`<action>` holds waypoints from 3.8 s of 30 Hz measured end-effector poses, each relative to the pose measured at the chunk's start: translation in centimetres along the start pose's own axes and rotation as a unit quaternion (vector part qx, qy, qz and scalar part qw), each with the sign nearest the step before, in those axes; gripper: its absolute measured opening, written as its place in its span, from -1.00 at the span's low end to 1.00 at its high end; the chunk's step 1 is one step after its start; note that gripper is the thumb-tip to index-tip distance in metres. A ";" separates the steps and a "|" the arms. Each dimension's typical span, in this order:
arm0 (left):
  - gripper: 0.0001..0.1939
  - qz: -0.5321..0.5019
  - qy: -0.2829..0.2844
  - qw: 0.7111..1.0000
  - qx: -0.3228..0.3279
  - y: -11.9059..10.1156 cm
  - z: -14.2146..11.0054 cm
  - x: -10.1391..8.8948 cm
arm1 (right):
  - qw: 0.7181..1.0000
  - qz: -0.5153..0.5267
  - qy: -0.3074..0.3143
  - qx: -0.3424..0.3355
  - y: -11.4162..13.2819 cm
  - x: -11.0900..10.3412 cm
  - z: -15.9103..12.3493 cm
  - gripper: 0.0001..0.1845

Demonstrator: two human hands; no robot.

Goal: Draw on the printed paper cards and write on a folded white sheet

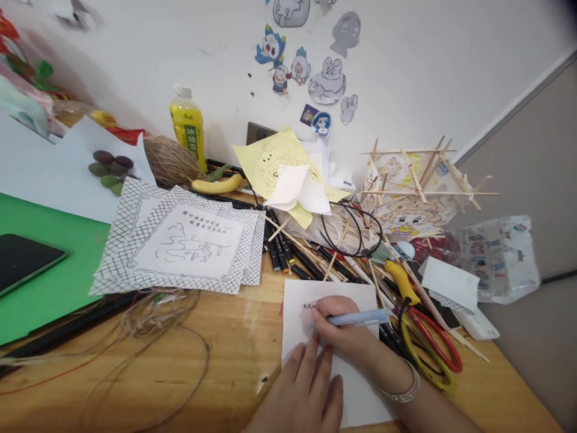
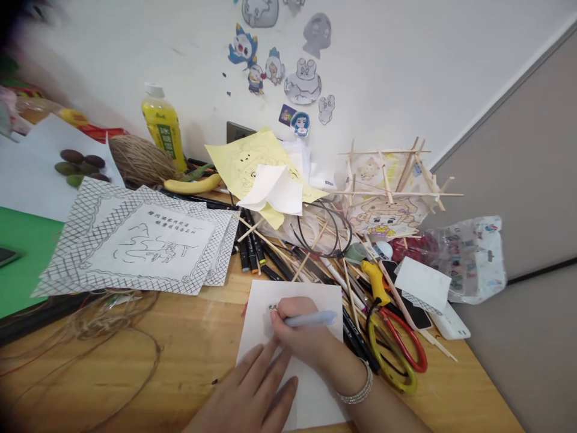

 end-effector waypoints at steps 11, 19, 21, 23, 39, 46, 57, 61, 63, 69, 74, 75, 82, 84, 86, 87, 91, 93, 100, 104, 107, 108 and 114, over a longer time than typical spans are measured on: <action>-0.78 -0.018 0.037 0.999 0.001 -0.1 -0.2 0.0 | 0.997 -0.058 0.051 0.012 0.4 0.0 -0.1 -0.61; -0.56 -0.025 0.113 0.992 0.045 0.0 -0.1 -0.1 | 0.998 -0.033 0.043 0.015 0.3 0.0 -0.2 -0.64; -0.58 -0.025 0.100 0.994 0.037 0.1 0.0 -0.2 | 0.999 -0.025 0.035 0.022 0.2 0.0 -0.2 -0.63; -0.59 -0.028 0.079 0.996 0.027 0.1 0.1 -0.3 | 0.999 -0.023 0.030 0.025 0.1 0.1 -0.2 -0.63; -0.54 -0.035 0.104 0.993 0.037 0.0 0.1 -0.3 | 0.998 0.046 0.009 0.032 -0.1 0.1 -0.2 -0.65; -0.53 -0.037 0.125 0.991 0.042 0.2 0.0 -0.3 | 0.999 0.038 0.011 0.030 -0.2 0.1 -0.2 -0.65; -0.56 -0.032 0.101 0.994 0.031 0.0 0.0 -0.3 | 0.999 0.022 0.007 0.026 0.1 0.0 -0.2 -0.67; -0.67 -0.025 0.108 0.993 0.029 -0.1 -0.2 -0.1 | 0.999 0.024 -0.007 0.022 0.0 0.0 -0.3 -0.67; -0.69 -0.022 0.102 0.994 0.027 0.0 -0.3 -0.1 | 1.000 0.010 -0.002 0.012 0.0 0.0 -0.2 -0.66; -0.66 -0.022 0.114 0.992 0.038 -0.1 -0.3 0.1 | 1.000 -0.001 0.001 0.027 0.0 0.0 -0.3 -0.67; -0.60 -0.033 0.115 0.992 0.032 -0.3 -0.5 0.6 | 0.999 -0.019 0.017 0.024 0.3 -0.1 -0.2 -0.64; -0.58 -0.034 0.128 0.991 0.035 -0.3 -0.6 0.7 | 0.999 -0.022 0.022 0.023 0.3 -0.1 -0.2 -0.64; -0.54 -0.032 0.136 0.989 0.046 0.1 -0.1 -0.1 | 0.998 -0.043 0.036 0.026 0.3 0.0 -0.1 -0.62; -0.55 -0.032 0.125 0.991 0.043 0.1 -0.1 -0.1 | 0.998 -0.043 0.035 0.031 0.4 0.0 -0.1 -0.63; -0.55 -0.039 0.120 0.991 0.041 0.0 -0.2 0.2 | 0.998 -0.036 0.030 0.036 0.4 -0.1 -0.1 -0.64; -0.55 -0.043 0.120 0.991 0.038 -0.1 -0.4 0.3 | 0.998 -0.031 0.031 0.036 0.3 -0.1 -0.2 -0.64; -0.65 -0.042 0.144 0.988 0.032 -0.3 -0.6 0.8 | 0.999 -0.028 0.032 0.034 0.3 -0.1 -0.3 -0.62; -0.65 -0.038 0.156 0.986 0.038 -0.3 -0.5 0.7 | 0.999 -0.030 0.020 0.031 0.2 -0.1 -0.2 -0.62; -0.55 -0.043 0.139 0.989 0.034 -0.3 -0.5 0.6 | 0.999 -0.023 0.019 0.028 0.3 -0.1 -0.1 -0.64; -0.54 -0.055 0.149 0.987 0.024 -0.6 -0.9 1.2 | 0.999 -0.036 0.016 0.031 0.3 -0.1 -0.2 -0.65; -0.52 -0.059 0.145 0.987 0.029 -0.5 -1.0 1.2 | 0.999 -0.024 0.002 0.032 0.2 -0.1 -0.2 -0.65; -0.52 -0.058 0.145 0.987 0.031 -0.5 -1.0 1.1 | 0.999 -0.019 0.002 0.034 0.2 -0.1 -0.2 -0.65; -0.49 -0.062 0.165 0.984 0.027 -0.6 -1.3 1.6 | 0.999 -0.028 0.012 0.035 0.2 -0.1 -0.2 -0.67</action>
Point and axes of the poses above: each hand's wrist, its own z-axis towards the middle knuckle, its own x-axis out of the palm, y = z × x, the point moved 3 cm from there along z, towards the middle knuckle, and after that the axes turned 9 degrees about -x, right-handed, at the moved point
